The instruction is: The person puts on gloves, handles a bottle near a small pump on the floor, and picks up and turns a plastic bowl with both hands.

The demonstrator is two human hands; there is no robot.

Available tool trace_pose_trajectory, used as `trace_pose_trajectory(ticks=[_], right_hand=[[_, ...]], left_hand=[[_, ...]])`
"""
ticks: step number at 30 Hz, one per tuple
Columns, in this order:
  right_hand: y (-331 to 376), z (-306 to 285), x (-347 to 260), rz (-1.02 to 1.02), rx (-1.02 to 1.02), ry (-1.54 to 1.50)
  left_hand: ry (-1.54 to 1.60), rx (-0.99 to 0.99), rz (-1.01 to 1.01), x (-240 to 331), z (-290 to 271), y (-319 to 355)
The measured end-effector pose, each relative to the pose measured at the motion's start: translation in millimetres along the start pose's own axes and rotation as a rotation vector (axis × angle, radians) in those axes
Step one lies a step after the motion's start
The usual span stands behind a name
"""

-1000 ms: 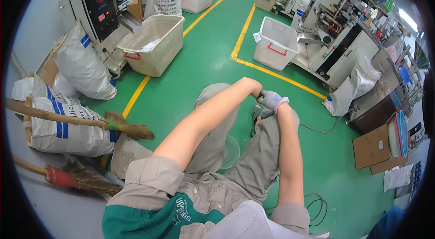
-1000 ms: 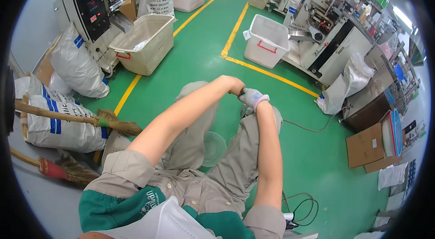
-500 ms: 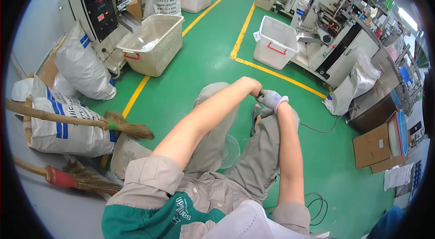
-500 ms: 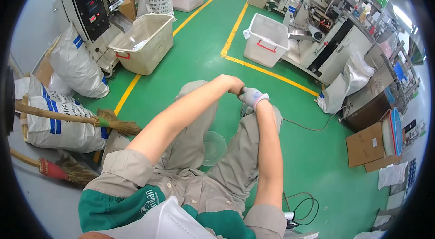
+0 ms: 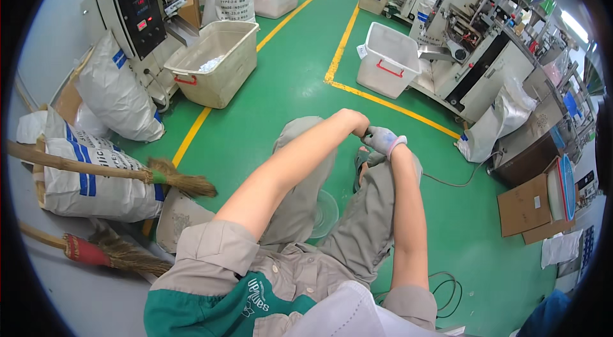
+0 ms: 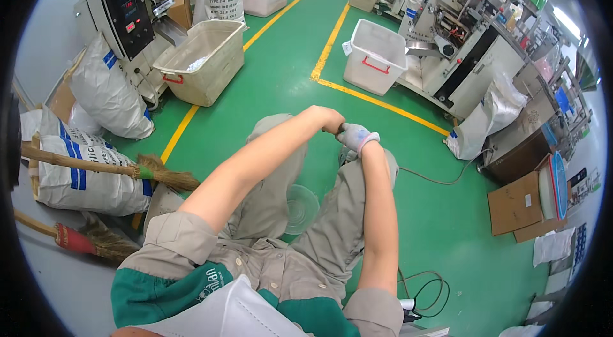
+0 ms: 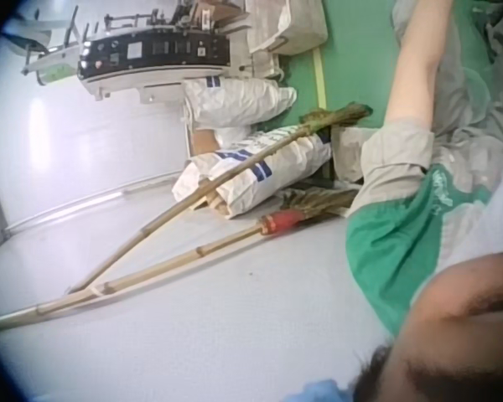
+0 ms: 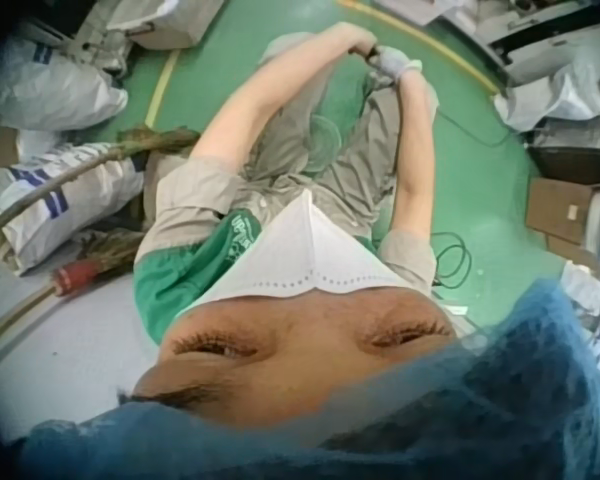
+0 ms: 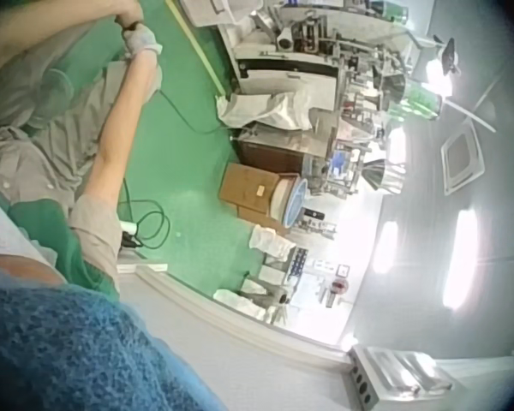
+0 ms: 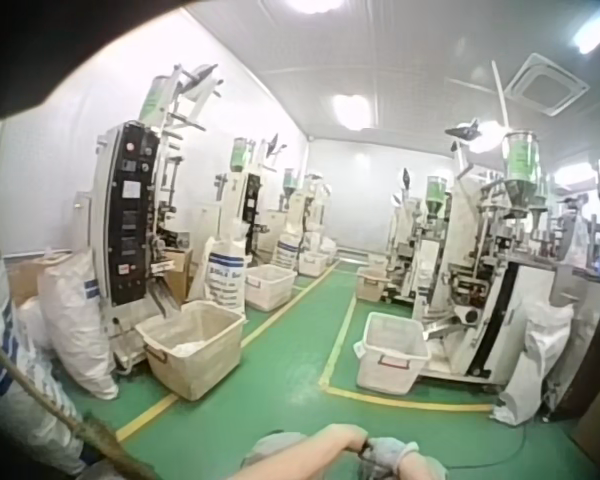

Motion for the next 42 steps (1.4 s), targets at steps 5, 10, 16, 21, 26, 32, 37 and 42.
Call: trace_pose_trajectory(ticks=[5,10,16,21,26,32,37,42], right_hand=[[0.8,-2.8,-7.5,-0.004,0.004,-0.026],[0.8,-4.9,-7.7,-0.031,0.034,-0.043],[0.3,-1.4,-7.7,-0.034,-0.010,-0.002],[-3.4,-0.5,-4.3,-0.081,0.026,0.019],[-1.9,-2.0,-6.3,-0.061,0.017,-0.008],[1.3,-4.3,-10.8,-0.022,0.002,-0.044],[1.5,-4.5,-5.5,-0.033,0.017,-0.021],[1.5,-5.3,-10.6,-0.045,0.006,-0.007]], left_hand=[[-0.008,0.017,-0.005,-7.0,0.7,0.5],[-0.011,-0.002,-0.011,-6.9,1.1,0.1],[0.005,0.021,-0.031,-7.6,-0.8,2.9],[0.013,0.043,-0.043,-8.3,-2.8,1.7],[0.003,0.026,-0.051,-8.6,-2.8,3.2],[0.026,0.007,-0.071,-12.4,-2.3,4.7],[0.027,0.022,-0.067,-6.7,-3.6,4.0],[-0.007,0.018,-0.014,-6.9,-3.0,5.1]])
Point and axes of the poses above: each hand's wrist, its own y-axis away from the middle knuckle, its own z-axis out of the palm, x = y × z, the point moved 9 cm from there along -y, towards the middle knuckle, and after that the axes turned 7 degrees about x, right-handed, at the moved point
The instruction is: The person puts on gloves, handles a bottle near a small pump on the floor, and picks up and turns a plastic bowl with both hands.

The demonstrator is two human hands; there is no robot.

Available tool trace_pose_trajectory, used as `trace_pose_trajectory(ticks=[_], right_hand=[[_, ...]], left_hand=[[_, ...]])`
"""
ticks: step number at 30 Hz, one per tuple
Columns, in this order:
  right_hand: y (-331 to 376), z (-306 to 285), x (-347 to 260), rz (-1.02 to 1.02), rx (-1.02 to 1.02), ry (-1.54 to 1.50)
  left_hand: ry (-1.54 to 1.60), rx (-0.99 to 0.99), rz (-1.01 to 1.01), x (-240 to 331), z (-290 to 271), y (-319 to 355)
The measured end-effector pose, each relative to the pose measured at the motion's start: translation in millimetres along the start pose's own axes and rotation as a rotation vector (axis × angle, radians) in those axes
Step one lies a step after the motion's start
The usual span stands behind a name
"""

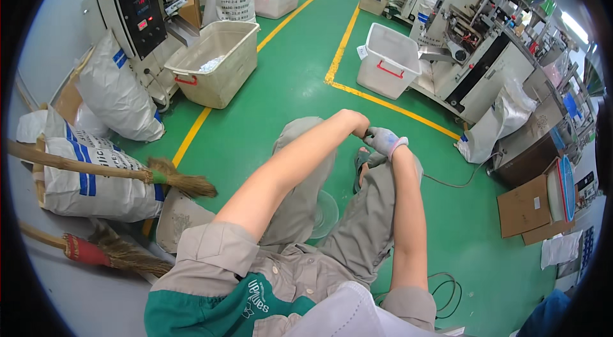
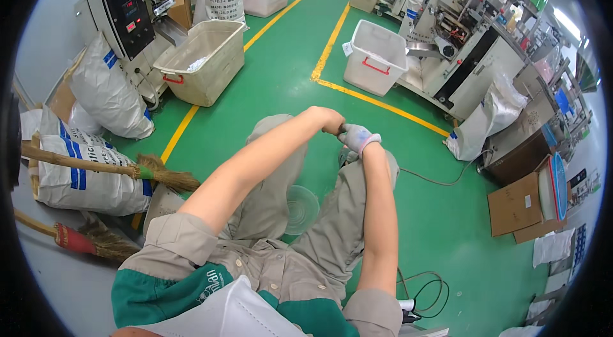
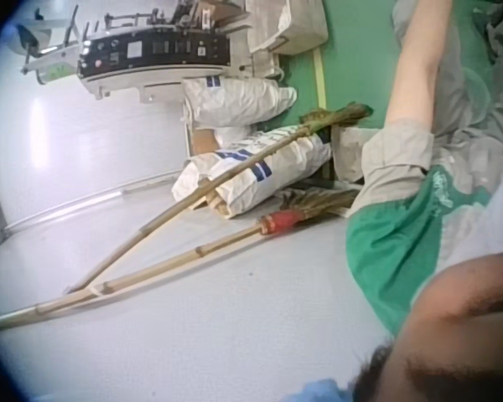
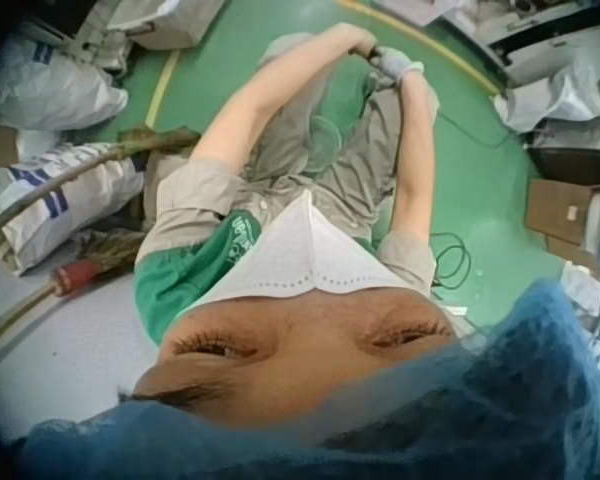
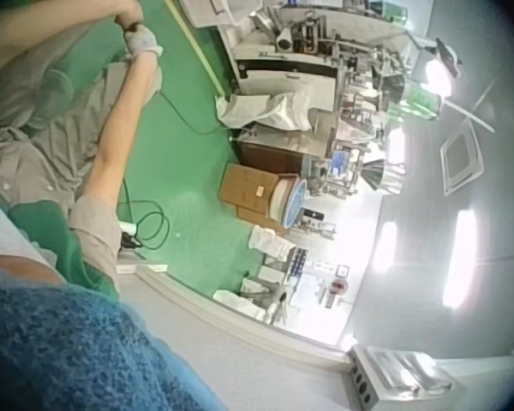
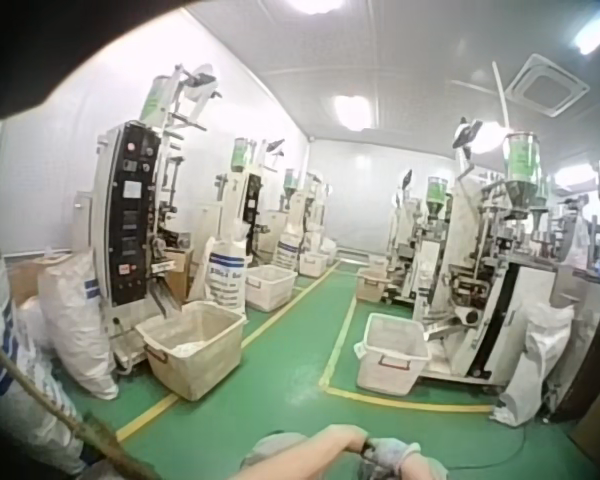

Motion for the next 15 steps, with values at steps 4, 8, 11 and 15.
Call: trace_pose_trajectory(ticks=[4,8,11,15], right_hand=[[1.0,-0.3,2.2,-0.011,0.023,0.007],[-2.1,-0.6,2.7,-0.029,0.038,0.030],[-2.0,1.2,6.1,-0.019,0.020,0.004],[-2.3,2.3,2.6,-0.019,0.007,-0.004]], left_hand=[[-0.005,-0.022,-0.018,3.7,-0.2,0.9],[0.010,0.010,-0.036,0.5,-3.0,1.1],[0.030,0.018,-0.029,2.3,-3.9,1.0],[0.000,-0.028,-0.020,1.3,-2.1,3.5]])
Point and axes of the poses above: each hand's wrist, its own y-axis away from the middle knuckle, its own z-axis out of the palm, x = y × z, the point moved 9 cm from there along -y, towards the middle knuckle, and after that the axes turned 7 degrees about x, right-handed, at the moved point
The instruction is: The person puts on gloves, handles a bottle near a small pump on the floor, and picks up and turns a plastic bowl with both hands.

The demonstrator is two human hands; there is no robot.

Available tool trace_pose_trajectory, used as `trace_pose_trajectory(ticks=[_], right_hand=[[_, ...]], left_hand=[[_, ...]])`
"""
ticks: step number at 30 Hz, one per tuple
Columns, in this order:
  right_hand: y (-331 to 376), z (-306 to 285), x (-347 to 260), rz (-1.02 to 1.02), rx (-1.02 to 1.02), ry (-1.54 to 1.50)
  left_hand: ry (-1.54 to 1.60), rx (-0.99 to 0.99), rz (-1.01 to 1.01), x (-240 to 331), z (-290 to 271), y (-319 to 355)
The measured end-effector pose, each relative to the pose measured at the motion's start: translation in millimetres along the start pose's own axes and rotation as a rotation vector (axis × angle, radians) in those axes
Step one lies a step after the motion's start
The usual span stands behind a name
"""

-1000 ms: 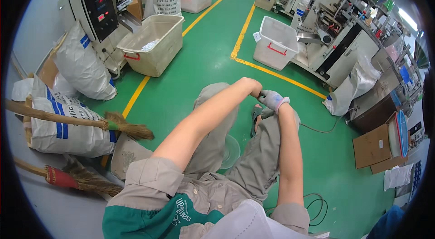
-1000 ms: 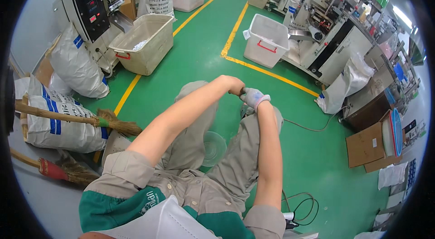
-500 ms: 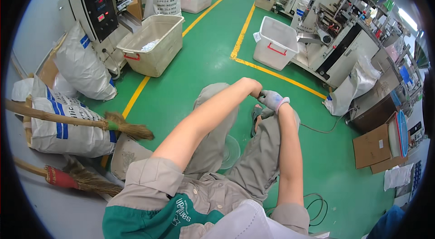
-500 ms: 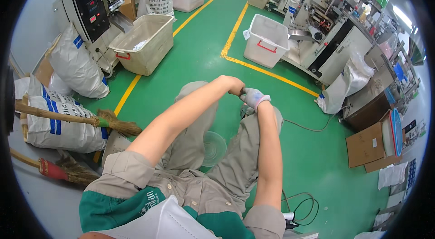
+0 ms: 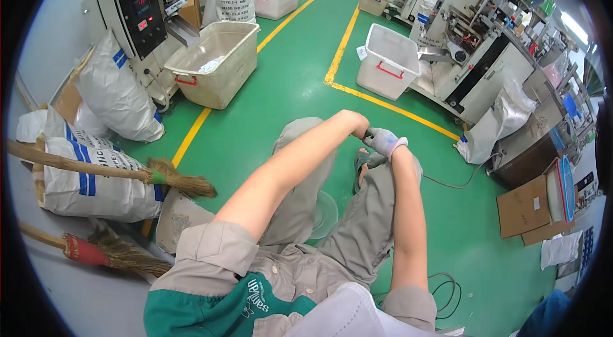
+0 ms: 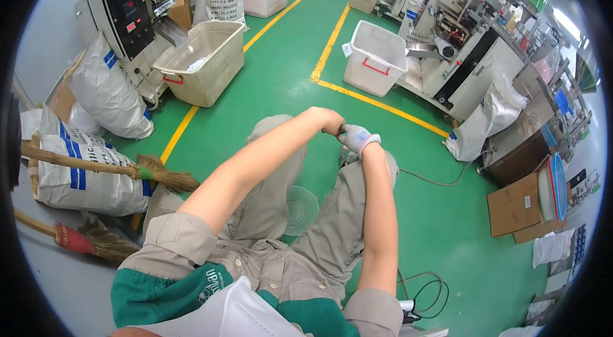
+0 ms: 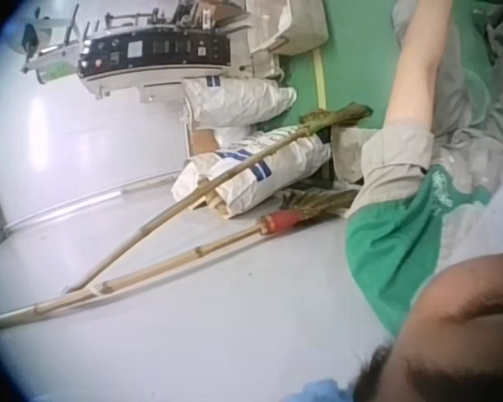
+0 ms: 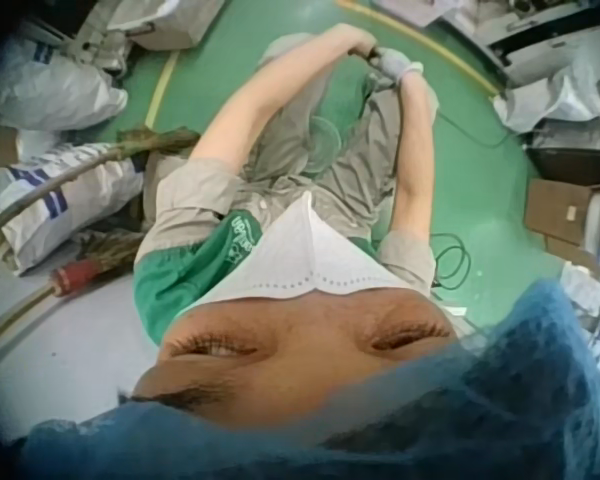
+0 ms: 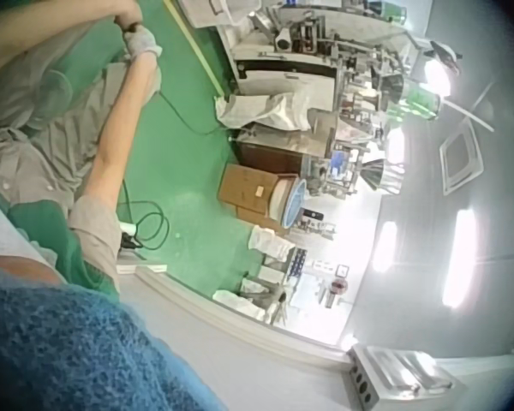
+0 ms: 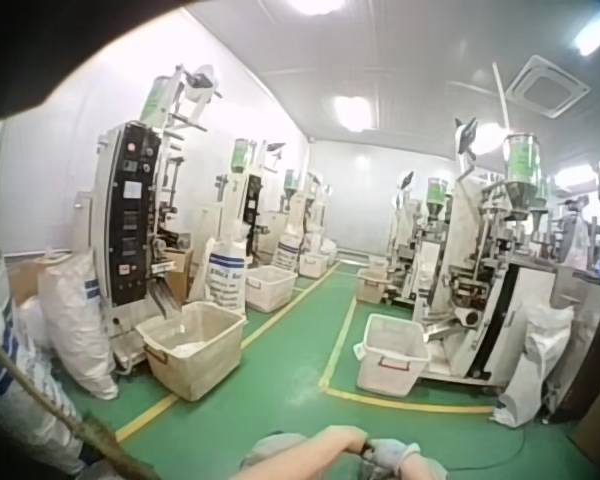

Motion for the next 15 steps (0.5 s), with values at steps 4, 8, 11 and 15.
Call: trace_pose_trajectory(ticks=[4,8,11,15], right_hand=[[2,0,2,0.016,-0.010,-0.005],[1,-2,0,0.003,0.010,0.018],[4,-3,2,0.023,-0.008,0.004],[7,-22,-9,-0.019,0.119,-0.051]], left_hand=[[-0.021,0.008,0.028,5,-2,1],[-0.009,0.019,0.015,2,-1,0],[-0.038,-0.002,0.013,5,1,-3],[-0.035,-0.010,0.000,-4,4,-4]])
Point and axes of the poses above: each hand's wrist, its own y-axis away from the middle knuckle, its own z-axis out of the palm, x = y × z, the point moved 9 cm from there along -y, towards the middle knuckle, and after that the axes turned 7 degrees about x, right-handed, at the moved point
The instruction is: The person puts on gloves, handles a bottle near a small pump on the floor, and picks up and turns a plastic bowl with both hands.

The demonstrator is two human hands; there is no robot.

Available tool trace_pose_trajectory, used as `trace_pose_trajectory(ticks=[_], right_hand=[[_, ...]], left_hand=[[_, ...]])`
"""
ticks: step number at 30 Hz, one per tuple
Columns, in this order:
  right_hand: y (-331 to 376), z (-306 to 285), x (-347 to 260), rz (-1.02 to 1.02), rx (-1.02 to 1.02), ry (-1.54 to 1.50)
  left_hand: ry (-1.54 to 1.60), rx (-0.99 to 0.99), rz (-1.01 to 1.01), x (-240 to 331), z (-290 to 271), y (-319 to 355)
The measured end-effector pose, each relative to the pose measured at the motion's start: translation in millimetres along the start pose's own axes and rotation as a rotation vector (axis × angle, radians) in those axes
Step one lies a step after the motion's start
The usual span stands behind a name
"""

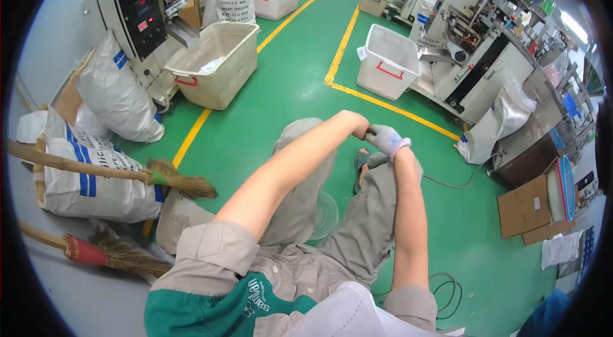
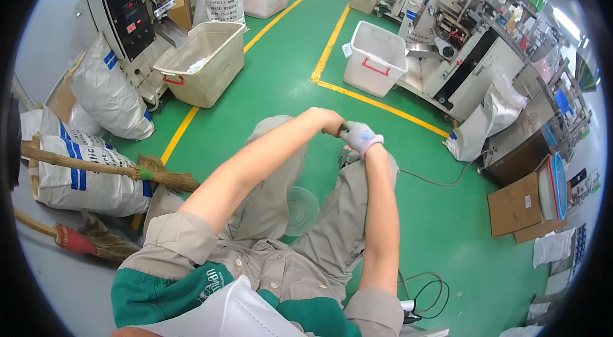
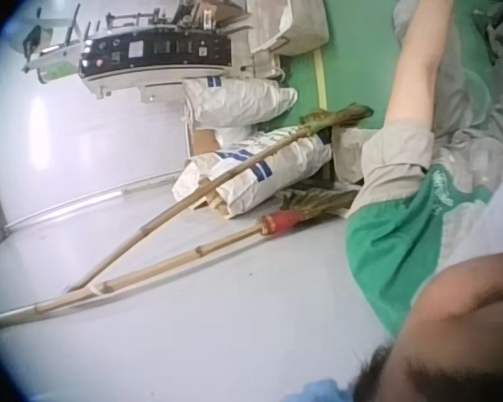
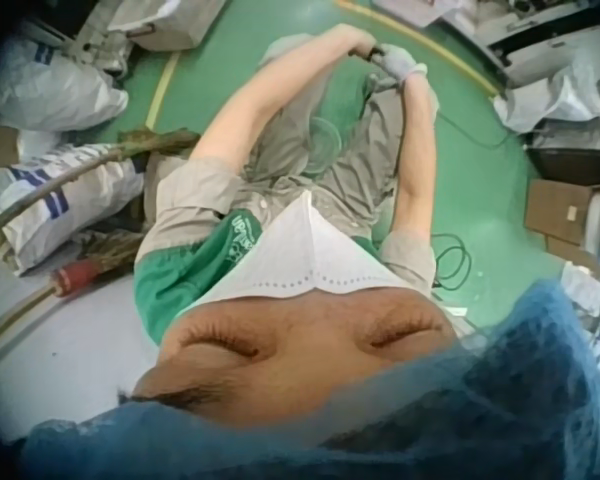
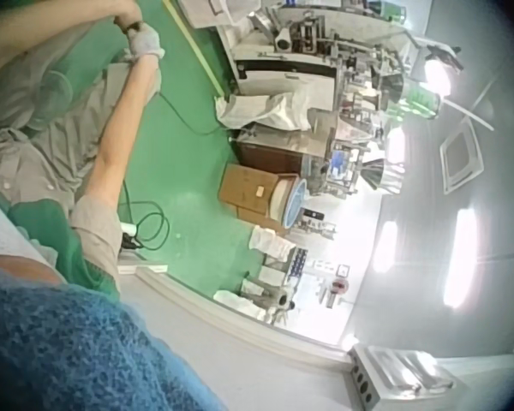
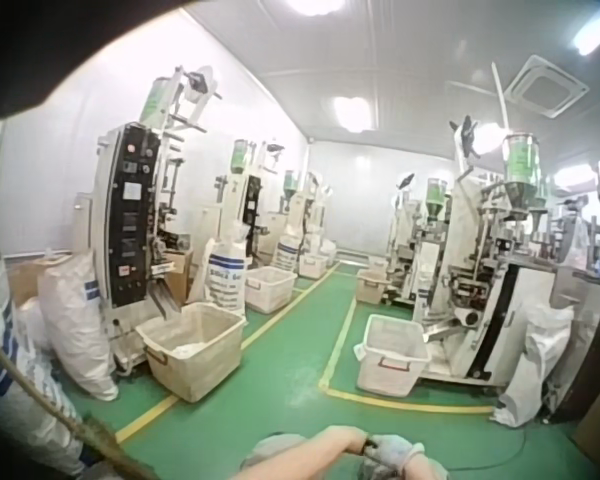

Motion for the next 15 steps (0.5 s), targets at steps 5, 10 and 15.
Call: trace_pose_trajectory(ticks=[5,10,15], right_hand=[[36,-80,85,0.169,0.666,-0.442],[150,-34,267,0.500,0.812,-0.107],[189,170,223,0.739,0.491,-0.981]], left_hand=[[0.060,0.026,0.015,10,-10,6],[0.031,0.088,0.106,35,-36,-1],[-0.021,0.002,-0.015,-11,-8,15]])
Point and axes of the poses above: each hand's wrist, its own y-axis away from the middle knuckle, its own z-axis out of the palm, x = y × z, the point moved 9 cm from there along -y, towards the middle knuckle, and after that the axes turned 7 degrees about x, right-handed, at the moved point
